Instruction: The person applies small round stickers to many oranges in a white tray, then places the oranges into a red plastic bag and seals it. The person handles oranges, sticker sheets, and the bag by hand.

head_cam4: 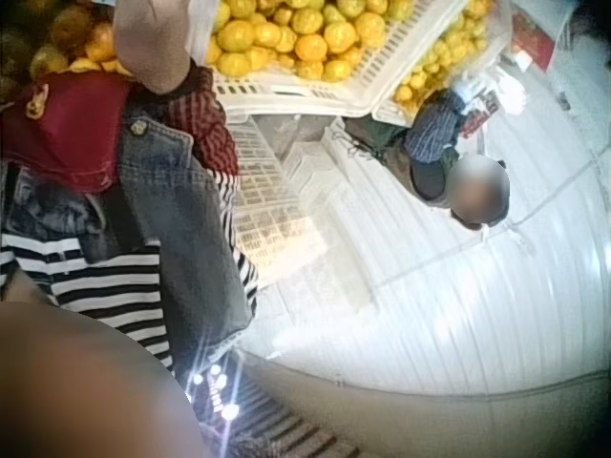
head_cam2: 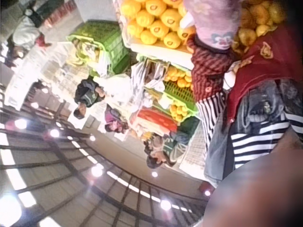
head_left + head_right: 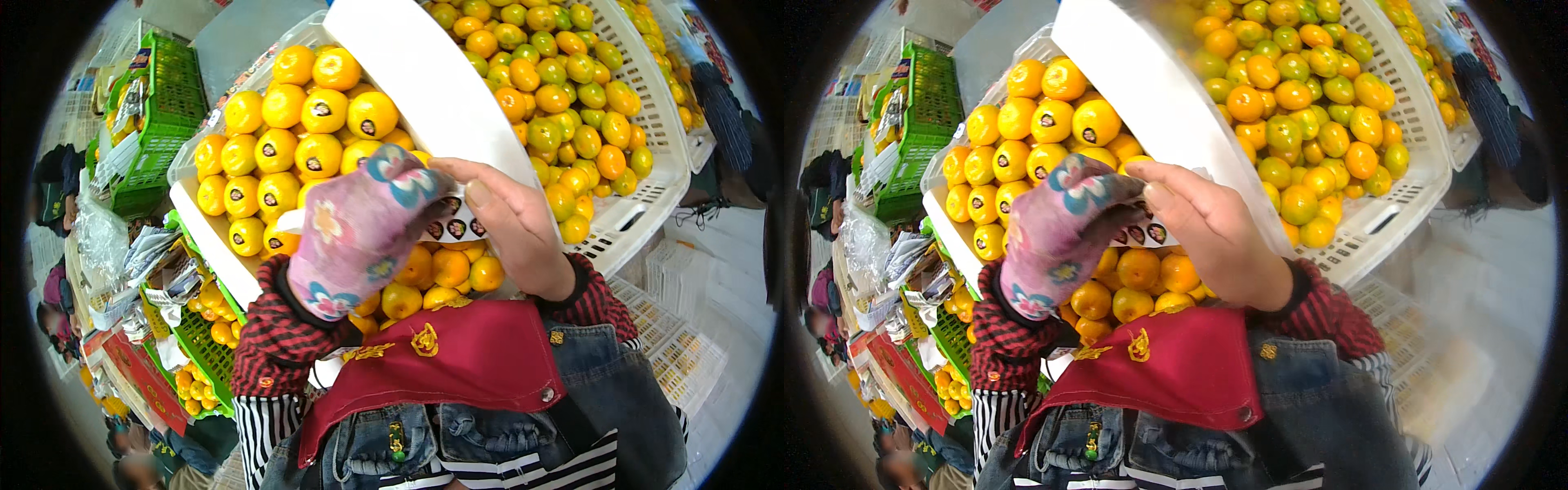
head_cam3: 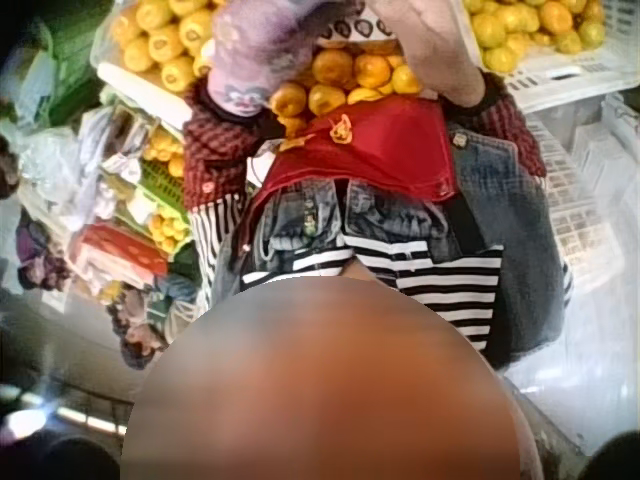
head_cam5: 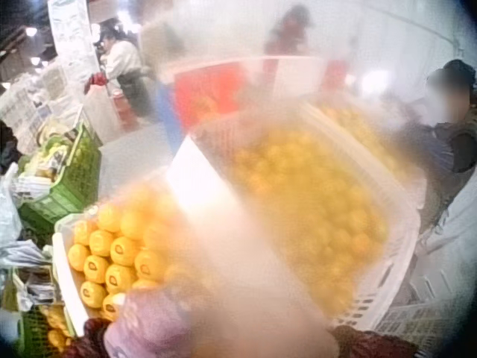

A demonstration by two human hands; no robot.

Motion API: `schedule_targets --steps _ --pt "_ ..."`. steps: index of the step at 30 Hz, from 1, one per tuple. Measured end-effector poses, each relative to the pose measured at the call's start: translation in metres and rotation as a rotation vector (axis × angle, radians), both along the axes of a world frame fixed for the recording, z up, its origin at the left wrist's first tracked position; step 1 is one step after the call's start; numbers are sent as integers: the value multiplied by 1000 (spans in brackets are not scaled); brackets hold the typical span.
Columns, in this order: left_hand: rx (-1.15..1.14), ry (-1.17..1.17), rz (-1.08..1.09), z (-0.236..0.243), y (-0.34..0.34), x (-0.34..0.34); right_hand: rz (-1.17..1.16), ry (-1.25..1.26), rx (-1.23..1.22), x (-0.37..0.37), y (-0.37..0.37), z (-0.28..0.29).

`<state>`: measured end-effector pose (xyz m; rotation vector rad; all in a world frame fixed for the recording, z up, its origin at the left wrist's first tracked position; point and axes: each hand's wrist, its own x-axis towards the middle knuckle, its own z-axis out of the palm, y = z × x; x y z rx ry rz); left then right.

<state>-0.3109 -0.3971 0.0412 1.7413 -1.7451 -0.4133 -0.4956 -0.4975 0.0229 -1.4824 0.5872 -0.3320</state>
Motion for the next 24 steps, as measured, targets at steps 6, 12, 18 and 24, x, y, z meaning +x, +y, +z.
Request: schedule_targets --steps 6,12,18,24 --pt "13 -428 -110 -3 10 8 -19 -55 392 20 1 -8" --pt "-100 702 567 -3 22 48 -93 -28 285 24 0 -11" --pt "93 1075 585 -9 26 61 -53 -1 171 21 1 -5" --pt "165 1141 454 -4 18 34 -4 -79 62 20 -4 -4"
